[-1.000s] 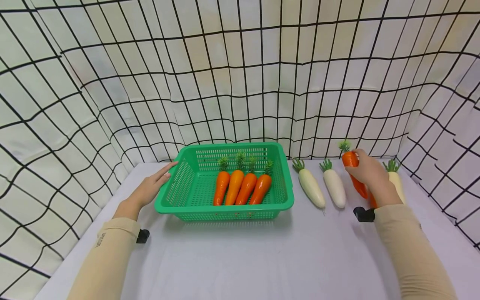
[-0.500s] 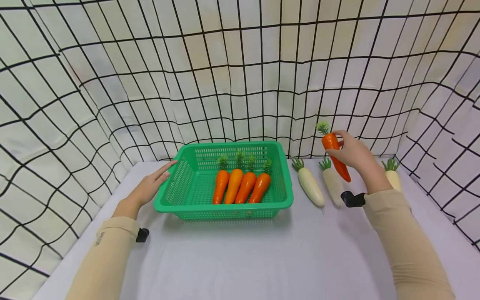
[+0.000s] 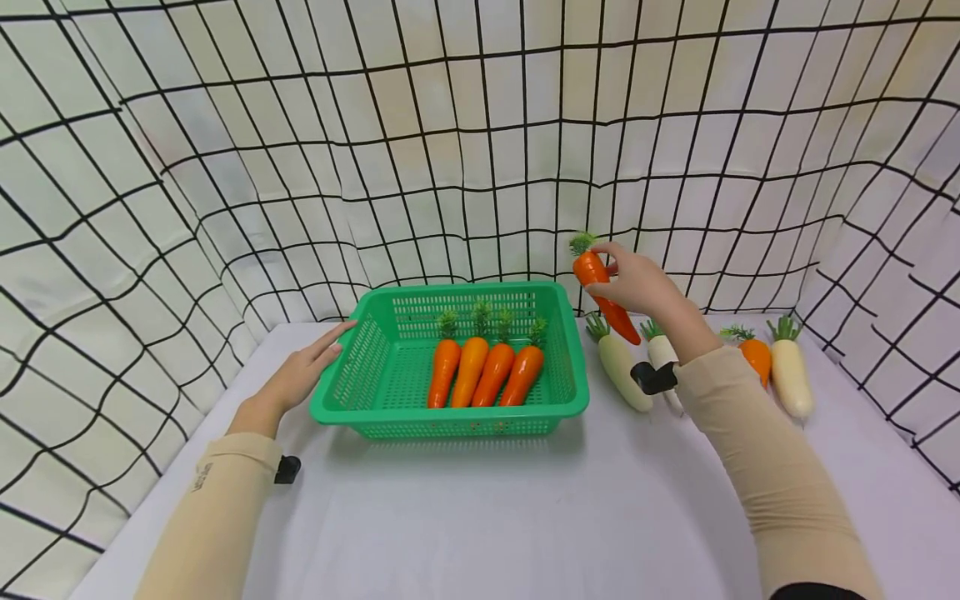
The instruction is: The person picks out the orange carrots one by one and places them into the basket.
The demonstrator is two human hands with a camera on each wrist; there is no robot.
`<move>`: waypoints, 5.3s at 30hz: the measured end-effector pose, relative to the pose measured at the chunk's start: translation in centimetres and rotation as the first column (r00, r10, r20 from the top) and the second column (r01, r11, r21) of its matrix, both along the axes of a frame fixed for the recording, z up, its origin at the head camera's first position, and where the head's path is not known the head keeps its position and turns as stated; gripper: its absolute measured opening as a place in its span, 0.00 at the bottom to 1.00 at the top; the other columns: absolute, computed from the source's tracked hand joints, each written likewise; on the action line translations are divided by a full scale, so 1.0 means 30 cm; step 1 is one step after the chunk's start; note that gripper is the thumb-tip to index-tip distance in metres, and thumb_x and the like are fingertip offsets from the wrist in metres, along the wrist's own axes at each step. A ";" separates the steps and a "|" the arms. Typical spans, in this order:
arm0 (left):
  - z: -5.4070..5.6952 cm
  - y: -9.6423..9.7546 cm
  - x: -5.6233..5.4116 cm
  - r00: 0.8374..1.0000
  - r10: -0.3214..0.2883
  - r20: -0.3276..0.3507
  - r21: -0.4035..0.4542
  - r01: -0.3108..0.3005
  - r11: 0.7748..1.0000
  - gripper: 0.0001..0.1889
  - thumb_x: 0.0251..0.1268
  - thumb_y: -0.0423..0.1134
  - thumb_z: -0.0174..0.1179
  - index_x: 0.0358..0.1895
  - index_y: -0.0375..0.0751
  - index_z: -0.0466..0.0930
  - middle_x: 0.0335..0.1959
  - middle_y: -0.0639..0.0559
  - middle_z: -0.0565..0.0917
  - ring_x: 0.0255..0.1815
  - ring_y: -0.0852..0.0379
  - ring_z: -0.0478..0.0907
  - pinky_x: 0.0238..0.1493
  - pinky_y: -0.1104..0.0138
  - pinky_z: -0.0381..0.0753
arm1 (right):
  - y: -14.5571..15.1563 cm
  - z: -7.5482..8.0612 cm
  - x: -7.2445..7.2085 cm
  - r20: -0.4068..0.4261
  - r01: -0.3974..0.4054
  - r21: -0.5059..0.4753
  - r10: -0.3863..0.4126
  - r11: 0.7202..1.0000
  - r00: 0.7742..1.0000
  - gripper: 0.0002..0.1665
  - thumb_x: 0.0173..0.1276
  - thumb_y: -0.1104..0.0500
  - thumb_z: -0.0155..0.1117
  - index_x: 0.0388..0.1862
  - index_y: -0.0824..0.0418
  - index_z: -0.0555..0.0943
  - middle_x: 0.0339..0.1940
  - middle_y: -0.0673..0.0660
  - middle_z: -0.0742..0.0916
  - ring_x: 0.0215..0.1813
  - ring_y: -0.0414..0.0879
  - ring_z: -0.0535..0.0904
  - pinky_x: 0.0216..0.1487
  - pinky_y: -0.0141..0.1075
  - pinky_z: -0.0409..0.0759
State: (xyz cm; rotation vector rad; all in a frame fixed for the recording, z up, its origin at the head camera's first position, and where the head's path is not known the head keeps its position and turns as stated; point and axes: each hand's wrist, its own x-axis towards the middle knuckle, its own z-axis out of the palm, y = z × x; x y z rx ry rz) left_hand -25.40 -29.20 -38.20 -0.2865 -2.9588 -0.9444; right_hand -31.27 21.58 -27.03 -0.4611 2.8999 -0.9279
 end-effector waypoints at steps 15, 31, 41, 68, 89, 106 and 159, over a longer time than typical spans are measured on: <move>-0.004 -0.001 -0.003 0.999 0.025 0.027 0.002 -0.025 1.000 0.31 0.84 0.62 0.34 0.84 0.61 0.51 0.35 0.42 0.80 0.55 0.35 0.78 0.62 0.33 0.68 | -0.228 -0.001 -0.030 -0.001 -0.122 -0.066 0.122 0.990 0.993 0.40 0.76 0.57 0.64 0.81 0.60 0.59 0.67 0.75 0.75 0.53 0.65 0.82 0.49 0.52 0.84; -0.005 -0.003 -0.004 1.000 0.021 0.018 0.009 -0.021 1.000 0.31 0.84 0.62 0.34 0.84 0.60 0.50 0.70 0.28 0.71 0.67 0.26 0.70 0.64 0.31 0.66 | -0.484 -0.098 -0.099 0.029 -0.256 -0.273 0.274 0.927 0.961 0.40 0.78 0.59 0.61 0.83 0.48 0.57 0.72 0.70 0.69 0.48 0.60 0.81 0.46 0.53 0.84; -0.004 -0.002 -0.006 1.000 0.011 0.015 0.018 -0.011 1.000 0.31 0.84 0.61 0.35 0.84 0.60 0.51 0.73 0.28 0.68 0.70 0.26 0.67 0.65 0.31 0.64 | -0.603 -0.168 -0.122 0.137 -0.237 -0.391 0.311 0.889 0.941 0.37 0.78 0.62 0.61 0.80 0.51 0.58 0.67 0.69 0.72 0.56 0.62 0.80 0.47 0.55 0.85; -0.015 -0.004 -0.013 1.000 0.014 0.014 0.041 -0.014 0.999 0.31 0.84 0.61 0.36 0.84 0.61 0.52 0.72 0.29 0.70 0.69 0.28 0.69 0.66 0.32 0.64 | -0.801 -0.245 -0.111 0.235 -0.274 -0.273 0.341 0.922 0.910 0.40 0.76 0.63 0.65 0.80 0.57 0.58 0.67 0.67 0.75 0.56 0.57 0.80 0.52 0.46 0.83; -0.011 0.008 -0.003 0.999 0.032 0.014 0.058 -0.033 0.998 0.30 0.84 0.61 0.36 0.84 0.61 0.53 0.70 0.30 0.72 0.65 0.30 0.73 0.65 0.33 0.66 | -0.799 -0.278 -0.107 0.272 -0.450 0.168 0.397 0.877 0.876 0.24 0.77 0.55 0.64 0.69 0.57 0.78 0.66 0.60 0.80 0.63 0.52 0.77 0.62 0.44 0.76; -0.009 0.006 -0.007 1.000 0.030 0.011 0.044 -0.030 0.999 0.30 0.85 0.60 0.35 0.84 0.61 0.52 0.70 0.29 0.71 0.65 0.28 0.72 0.64 0.33 0.66 | -0.668 -0.136 -0.087 0.170 -0.433 -0.149 0.454 0.889 0.875 0.23 0.78 0.58 0.62 0.69 0.59 0.77 0.60 0.64 0.84 0.56 0.63 0.83 0.58 0.52 0.80; 0.003 -0.001 0.000 1.000 0.010 0.014 0.041 -0.011 0.999 0.30 0.84 0.59 0.37 0.84 0.59 0.53 0.55 0.31 0.81 0.51 0.38 0.79 0.63 0.33 0.67 | 0.430 -0.256 0.159 -0.158 0.251 0.070 -0.238 0.965 0.958 0.28 0.82 0.48 0.54 0.68 0.69 0.72 0.59 0.75 0.79 0.57 0.73 0.74 0.48 0.63 0.77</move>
